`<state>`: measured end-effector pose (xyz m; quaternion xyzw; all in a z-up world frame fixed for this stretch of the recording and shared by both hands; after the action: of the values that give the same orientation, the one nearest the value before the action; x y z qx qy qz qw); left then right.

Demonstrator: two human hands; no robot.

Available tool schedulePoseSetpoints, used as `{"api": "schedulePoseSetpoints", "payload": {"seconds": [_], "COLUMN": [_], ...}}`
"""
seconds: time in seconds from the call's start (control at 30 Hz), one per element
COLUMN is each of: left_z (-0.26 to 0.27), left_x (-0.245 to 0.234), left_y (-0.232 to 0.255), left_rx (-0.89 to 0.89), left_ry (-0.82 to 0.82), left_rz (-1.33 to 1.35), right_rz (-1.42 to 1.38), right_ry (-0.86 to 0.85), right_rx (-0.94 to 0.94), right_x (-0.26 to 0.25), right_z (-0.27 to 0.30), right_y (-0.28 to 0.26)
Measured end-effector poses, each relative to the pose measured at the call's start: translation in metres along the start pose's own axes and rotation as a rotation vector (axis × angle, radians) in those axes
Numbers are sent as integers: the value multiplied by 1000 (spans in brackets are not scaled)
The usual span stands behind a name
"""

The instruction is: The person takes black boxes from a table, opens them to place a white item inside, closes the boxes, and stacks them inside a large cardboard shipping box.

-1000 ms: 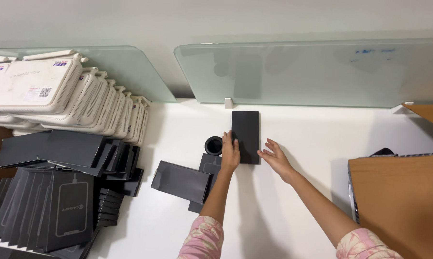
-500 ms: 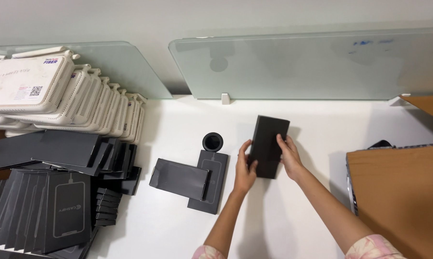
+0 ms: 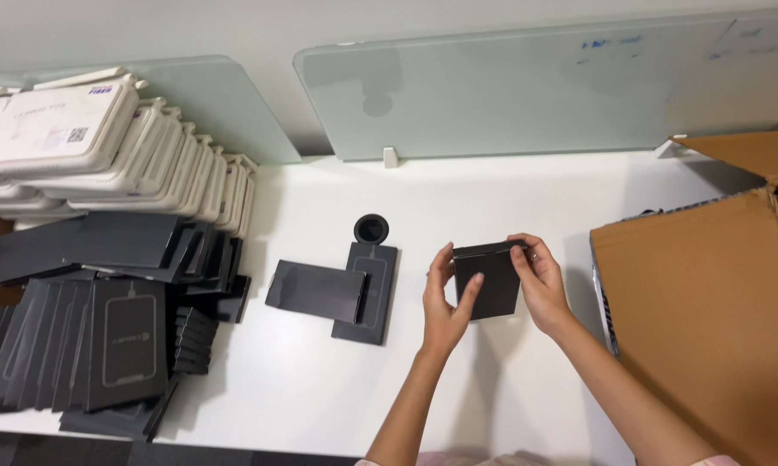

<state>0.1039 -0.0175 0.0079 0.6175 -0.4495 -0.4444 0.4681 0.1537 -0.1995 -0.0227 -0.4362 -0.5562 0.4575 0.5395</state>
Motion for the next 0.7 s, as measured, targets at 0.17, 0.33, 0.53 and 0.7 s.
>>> {"api": "schedulePoseSetpoints", "payload": {"seconds": [0.17,0.33,0.53,0.7], "left_z": [21,51,71,81], "left_x": [-8,-3,8,9], "left_y": [33,62,72,71], "left_rx": [74,279,351,393], "left_ry": [-17,-106,-146,-163], "left_rz": [-135,-237,-319,-382], "right_rz": [79,542,740,848], "right_ry": [-117,-292,-389,-437], "right_rx": [-22,-223,-389,-385], "right_x": [0,0,2,7], "right_z": [46,86,111,117], "right_y": [-14,-47,-83,-93]}}
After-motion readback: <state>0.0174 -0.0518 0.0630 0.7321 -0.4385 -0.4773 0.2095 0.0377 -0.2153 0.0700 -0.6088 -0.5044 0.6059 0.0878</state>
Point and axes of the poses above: each hand's wrist, its own z-axis away from the middle knuckle, its own x-axis out of the palm, y = z × x, the point moved 9 cm from there along -z, towards the middle knuckle, and after that the axes turned 4 degrees about -z, right-handed, at the moved point
